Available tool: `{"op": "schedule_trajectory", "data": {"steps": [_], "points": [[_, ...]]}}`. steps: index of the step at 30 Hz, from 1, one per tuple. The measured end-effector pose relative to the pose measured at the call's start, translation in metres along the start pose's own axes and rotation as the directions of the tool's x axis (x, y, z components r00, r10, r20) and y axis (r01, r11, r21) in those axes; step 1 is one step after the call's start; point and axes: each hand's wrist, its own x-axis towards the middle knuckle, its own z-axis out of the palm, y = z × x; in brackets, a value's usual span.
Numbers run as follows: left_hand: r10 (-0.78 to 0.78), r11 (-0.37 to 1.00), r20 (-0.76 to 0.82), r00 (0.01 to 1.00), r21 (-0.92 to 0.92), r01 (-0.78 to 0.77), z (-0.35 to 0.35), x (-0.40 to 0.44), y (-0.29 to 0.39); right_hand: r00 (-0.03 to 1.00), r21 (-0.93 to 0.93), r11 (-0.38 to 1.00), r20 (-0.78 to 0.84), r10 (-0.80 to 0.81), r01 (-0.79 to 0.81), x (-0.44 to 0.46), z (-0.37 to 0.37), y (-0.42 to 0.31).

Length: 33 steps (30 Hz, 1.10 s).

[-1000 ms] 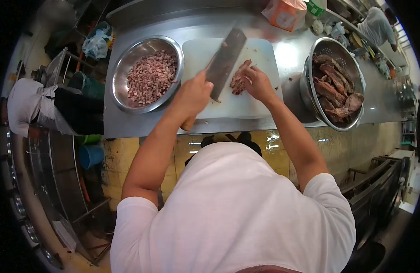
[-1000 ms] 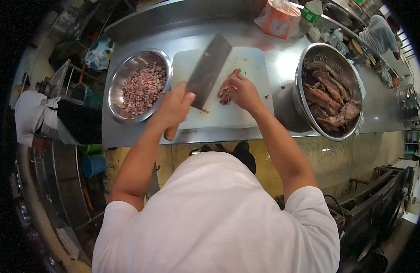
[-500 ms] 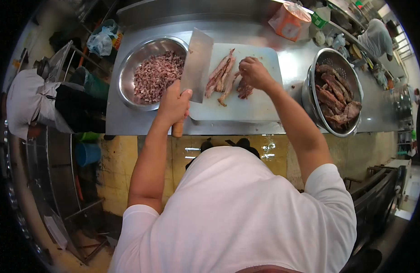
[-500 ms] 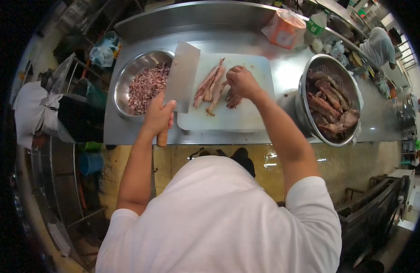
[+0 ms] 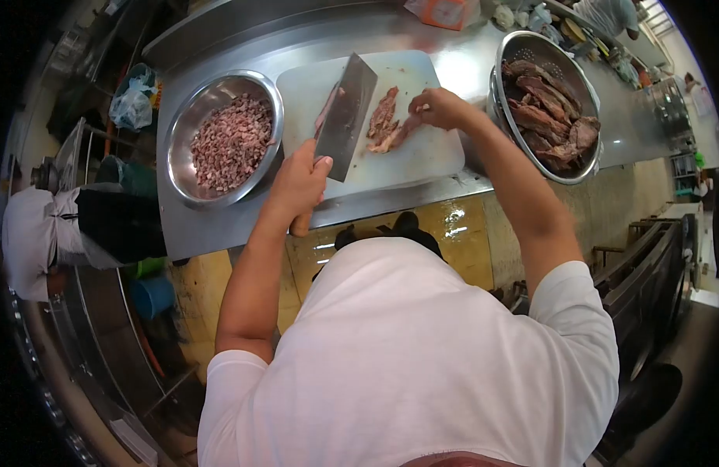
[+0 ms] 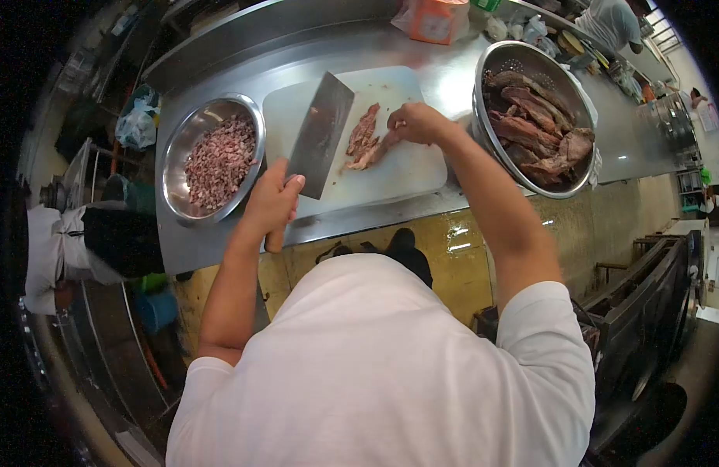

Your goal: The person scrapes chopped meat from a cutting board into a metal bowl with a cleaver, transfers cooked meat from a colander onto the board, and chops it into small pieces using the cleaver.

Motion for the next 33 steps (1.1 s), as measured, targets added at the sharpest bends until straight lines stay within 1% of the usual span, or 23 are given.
{"op": "schedule_trajectory", "data": {"steps": [1, 2, 3, 4, 5, 6, 7, 8, 10, 11, 13, 14, 16, 20, 22, 23, 26, 28, 29, 31, 32, 33], "points": [[0.002, 0.998, 0.030, 1.000, 0.056, -0.004, 0.002, -0.001, 0.006, 0.941, -0.193, 0.980, -0.338, -0.024, -0.044, -0.005, 0.016, 0.007], [0.003, 0.998, 0.033, 0.999, 0.057, -0.005, 0.008, 0.002, -0.001, 0.775, -0.354, 0.923, -0.622, -0.114, -0.148, -0.006, 0.028, 0.013], [0.198, 0.956, -0.037, 0.979, 0.226, -0.185, 0.018, 0.008, -0.016, 0.796, -0.212, 0.972, -0.603, -0.049, -0.101, -0.008, 0.034, 0.027], [0.392, 0.854, -0.071, 0.917, 0.399, -0.334, 0.023, 0.008, -0.019, 0.798, -0.209, 0.973, -0.601, -0.047, -0.100, -0.013, 0.041, 0.025], [0.388, 0.855, -0.069, 0.919, 0.399, -0.331, 0.026, 0.008, -0.021, 0.791, -0.242, 0.969, -0.600, -0.120, -0.037, -0.020, 0.051, 0.023], [0.313, 0.861, -0.029, 0.949, 0.430, -0.270, 0.030, 0.005, -0.010, 0.779, -0.272, 0.962, -0.599, -0.188, 0.024, -0.025, 0.059, 0.021], [0.235, 0.860, 0.009, 0.972, 0.464, -0.212, 0.033, 0.003, 0.001, 0.716, -0.298, 0.952, -0.648, -0.258, 0.073, -0.022, 0.066, 0.022], [0.233, 0.858, 0.013, 0.972, 0.468, -0.212, 0.036, 0.003, 0.010, 0.715, -0.293, 0.953, -0.651, -0.255, 0.073, -0.018, 0.068, 0.023], [0.206, 0.798, 0.045, 0.977, 0.570, -0.195, 0.043, 0.003, 0.024, 0.644, -0.303, 0.949, -0.709, -0.289, 0.092, -0.013, 0.072, 0.024], [0.204, 0.794, 0.049, 0.978, 0.575, -0.194, 0.047, 0.003, 0.029, 0.641, -0.296, 0.951, -0.713, -0.285, 0.093, -0.012, 0.072, 0.026], [0.133, 0.805, 0.076, 0.988, 0.574, -0.153, 0.056, 0.006, 0.038, 0.672, -0.293, 0.951, -0.685, -0.281, 0.099, -0.007, 0.070, 0.031], [0.129, 0.803, 0.077, 0.989, 0.578, -0.149, 0.062, 0.011, 0.036, 0.672, -0.287, 0.952, -0.686, -0.279, 0.102, -0.006, 0.069, 0.034], [0.114, 0.764, 0.136, 0.984, 0.622, -0.174, 0.073, 0.018, 0.032, 0.689, -0.315, 0.945, -0.667, -0.284, 0.084, -0.007, 0.066, 0.032], [0.050, 0.748, 0.143, 0.988, 0.650, -0.132, 0.074, 0.020, 0.043, 0.661, -0.322, 0.940, -0.681, -0.315, 0.115, -0.004, 0.066, 0.036], [0.105, 0.736, 0.137, 0.985, 0.655, -0.170, 0.075, 0.026, 0.043, 0.649, -0.294, 0.947, -0.697, -0.304, 0.128, 0.002, 0.068, 0.043], [0.094, 0.736, 0.140, 0.986, 0.657, -0.164, 0.083, 0.031, 0.040, 0.654, -0.284, 0.950, -0.696, -0.298, 0.131, 0.001, 0.072, 0.045], [0.127, 0.745, 0.097, 0.987, 0.648, -0.160, 0.101, 0.065, 0.034, 0.639, -0.336, 0.933, -0.692, -0.336, 0.127, 0.003, 0.067, 0.046], [0.228, 0.750, 0.079, 0.970, 0.621, -0.227, 0.101, 0.076, 0.038, 0.659, -0.308, 0.941, -0.681, -0.319, 0.137, 0.000, 0.066, 0.041], [0.233, 0.750, 0.070, 0.970, 0.622, -0.225, 0.098, 0.075, 0.036, 0.655, -0.316, 0.938, -0.680, -0.329, 0.143, -0.001, 0.065, 0.039], [0.175, 0.746, 0.125, 0.977, 0.631, -0.214, 0.086, 0.065, 0.050, 0.648, -0.244, 0.959, -0.710, -0.276, 0.141, -0.003, 0.064, 0.037], [0.174, 0.744, 0.131, 0.976, 0.632, -0.217, 0.082, 0.057, 0.059, 0.648, -0.240, 0.961, -0.712, -0.270, 0.137, -0.005, 0.065, 0.038], [0.091, 0.748, 0.140, 0.986, 0.644, -0.161, 0.077, 0.046, 0.069, 0.641, -0.231, 0.961, -0.717, -0.273, 0.150, -0.006, 0.064, 0.037]]}}
